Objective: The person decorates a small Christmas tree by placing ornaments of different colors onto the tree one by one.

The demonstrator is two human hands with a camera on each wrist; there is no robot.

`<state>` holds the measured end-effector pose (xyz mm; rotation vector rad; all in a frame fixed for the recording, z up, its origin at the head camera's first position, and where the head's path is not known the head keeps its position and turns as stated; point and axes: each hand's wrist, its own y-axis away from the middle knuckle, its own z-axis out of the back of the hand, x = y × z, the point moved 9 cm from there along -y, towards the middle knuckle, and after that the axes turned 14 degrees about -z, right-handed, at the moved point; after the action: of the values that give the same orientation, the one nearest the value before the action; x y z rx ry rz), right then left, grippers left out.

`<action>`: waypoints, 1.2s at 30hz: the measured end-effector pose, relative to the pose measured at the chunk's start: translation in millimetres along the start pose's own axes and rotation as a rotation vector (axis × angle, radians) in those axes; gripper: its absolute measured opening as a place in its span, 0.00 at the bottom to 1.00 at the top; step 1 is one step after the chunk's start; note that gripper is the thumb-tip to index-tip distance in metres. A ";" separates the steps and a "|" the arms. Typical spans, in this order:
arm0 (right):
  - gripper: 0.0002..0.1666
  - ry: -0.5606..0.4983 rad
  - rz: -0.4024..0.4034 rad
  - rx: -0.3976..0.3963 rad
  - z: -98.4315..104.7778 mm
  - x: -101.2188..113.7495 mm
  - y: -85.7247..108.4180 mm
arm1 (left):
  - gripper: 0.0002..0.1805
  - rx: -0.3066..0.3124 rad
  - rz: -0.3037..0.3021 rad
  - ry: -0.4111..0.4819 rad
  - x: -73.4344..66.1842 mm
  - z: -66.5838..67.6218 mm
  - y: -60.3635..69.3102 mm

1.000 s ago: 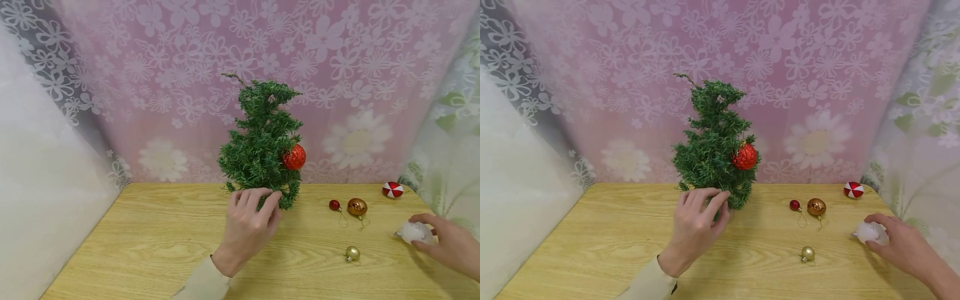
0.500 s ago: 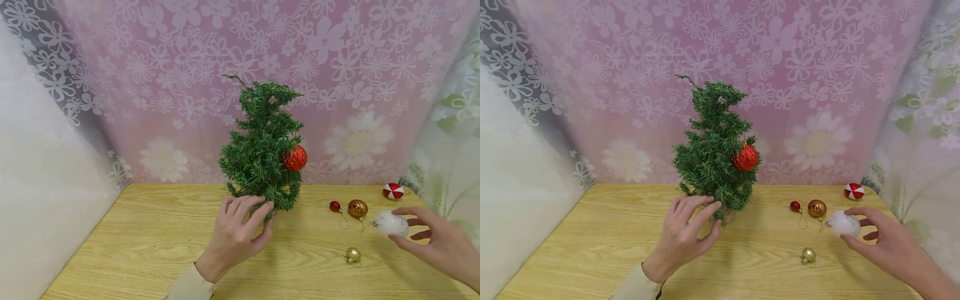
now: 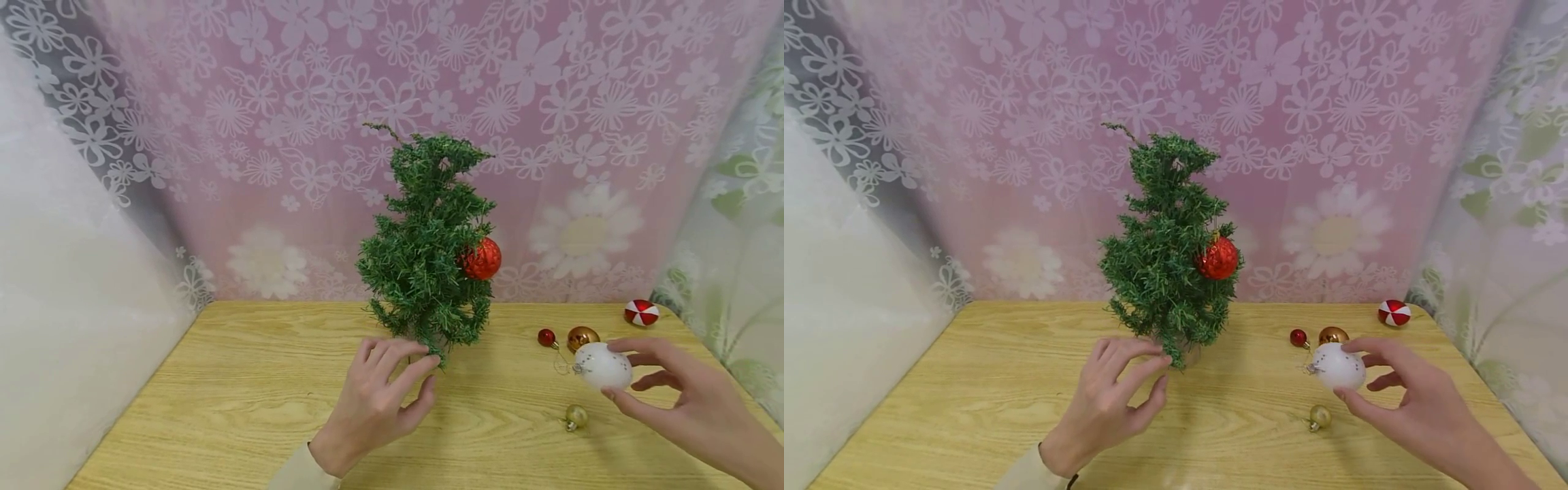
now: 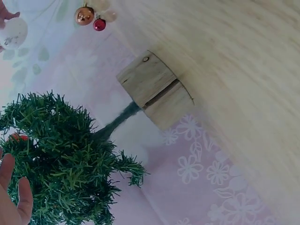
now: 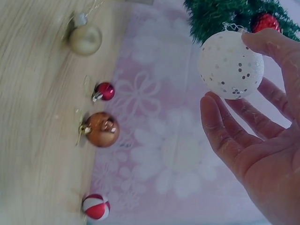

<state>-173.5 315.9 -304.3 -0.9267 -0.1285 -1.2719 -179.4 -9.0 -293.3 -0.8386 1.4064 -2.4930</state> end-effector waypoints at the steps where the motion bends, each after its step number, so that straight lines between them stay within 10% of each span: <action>1: 0.45 0.003 0.009 -0.002 -0.5 3.2 0.4 | 0.09 0.003 -0.004 -0.004 -0.4 -0.4 0.2; 9: 0.48 0.006 0.049 0.013 -6.6 13.9 3.6 | 0.09 0.098 0.034 -0.006 -0.4 -10.8 4.1; 36: 0.51 -0.052 0.132 0.041 -9.0 28.5 10.8 | 0.10 0.095 0.012 -0.039 -6.8 -31.8 -16.0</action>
<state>-158.2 288.4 -299.8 -0.9182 -0.1319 -1.1204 -188.9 25.9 -295.5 -0.8525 1.2663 -2.4986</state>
